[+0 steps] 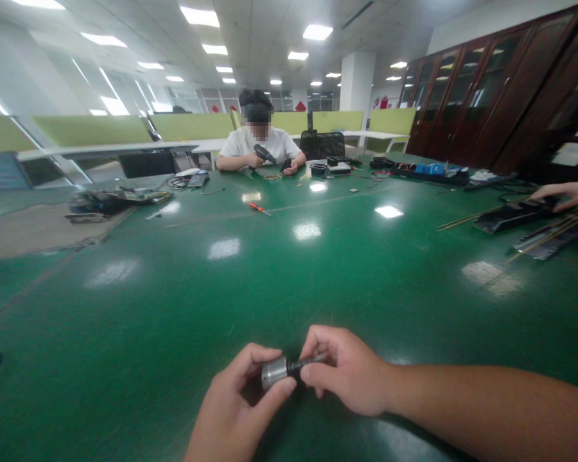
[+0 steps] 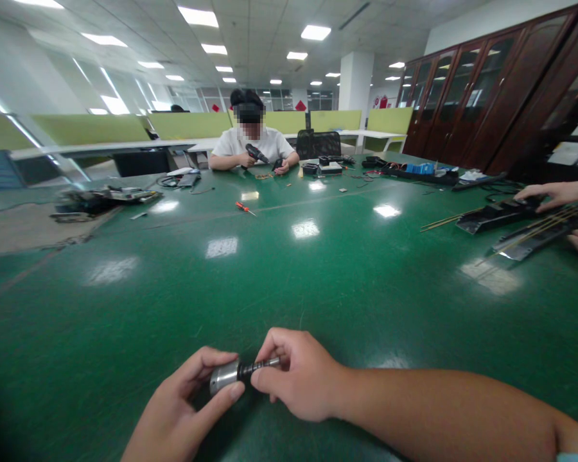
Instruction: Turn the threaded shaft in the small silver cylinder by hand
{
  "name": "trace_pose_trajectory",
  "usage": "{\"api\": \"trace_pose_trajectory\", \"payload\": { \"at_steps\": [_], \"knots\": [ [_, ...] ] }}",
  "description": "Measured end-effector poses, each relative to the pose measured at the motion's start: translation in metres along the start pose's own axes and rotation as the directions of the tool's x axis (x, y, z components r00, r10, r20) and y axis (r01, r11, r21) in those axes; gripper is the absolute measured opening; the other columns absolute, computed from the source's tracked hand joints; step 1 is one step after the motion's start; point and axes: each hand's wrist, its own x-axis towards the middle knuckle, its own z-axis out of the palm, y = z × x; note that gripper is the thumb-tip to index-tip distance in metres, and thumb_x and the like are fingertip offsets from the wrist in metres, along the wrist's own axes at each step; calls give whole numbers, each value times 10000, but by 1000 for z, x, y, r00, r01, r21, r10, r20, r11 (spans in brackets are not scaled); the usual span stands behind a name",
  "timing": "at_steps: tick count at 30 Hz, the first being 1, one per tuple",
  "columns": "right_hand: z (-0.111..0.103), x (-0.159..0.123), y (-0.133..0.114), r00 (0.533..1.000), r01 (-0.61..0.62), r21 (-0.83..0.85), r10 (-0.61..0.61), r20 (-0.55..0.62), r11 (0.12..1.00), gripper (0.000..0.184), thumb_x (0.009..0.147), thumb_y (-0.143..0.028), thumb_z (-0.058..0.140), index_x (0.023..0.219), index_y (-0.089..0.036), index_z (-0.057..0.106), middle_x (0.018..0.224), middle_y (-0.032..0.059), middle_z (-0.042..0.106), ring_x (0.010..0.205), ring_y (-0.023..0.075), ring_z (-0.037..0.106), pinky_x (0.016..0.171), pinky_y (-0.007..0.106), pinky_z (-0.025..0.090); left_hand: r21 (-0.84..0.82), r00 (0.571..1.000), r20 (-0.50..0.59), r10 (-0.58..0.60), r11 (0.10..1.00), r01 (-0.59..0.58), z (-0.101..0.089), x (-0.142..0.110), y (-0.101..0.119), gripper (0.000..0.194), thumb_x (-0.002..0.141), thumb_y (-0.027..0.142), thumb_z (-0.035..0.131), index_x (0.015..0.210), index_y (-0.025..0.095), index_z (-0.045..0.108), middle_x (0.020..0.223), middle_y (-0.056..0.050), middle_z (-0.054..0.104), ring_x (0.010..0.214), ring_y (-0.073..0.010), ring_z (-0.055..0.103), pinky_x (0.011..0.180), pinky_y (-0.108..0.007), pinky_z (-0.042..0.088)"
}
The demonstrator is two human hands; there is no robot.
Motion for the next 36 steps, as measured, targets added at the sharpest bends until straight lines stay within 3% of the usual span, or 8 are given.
{"api": "trace_pose_trajectory", "payload": {
  "at_steps": [36],
  "knots": [
    [-2, 0, 1, 1000, -31, 13, 31, 1, 999, 131, 792, -222, 676, 845, -194, 560, 661, -43, 609, 542, 101, 558, 553, 221, 427, 12, 999, -37, 6, 1000, -5, -1, 0, 1, 246, 833, 442, 736, 923, 218, 688, 811, -6, 718, 742, -199, 699, 671, -241, 533]
  ]
}}
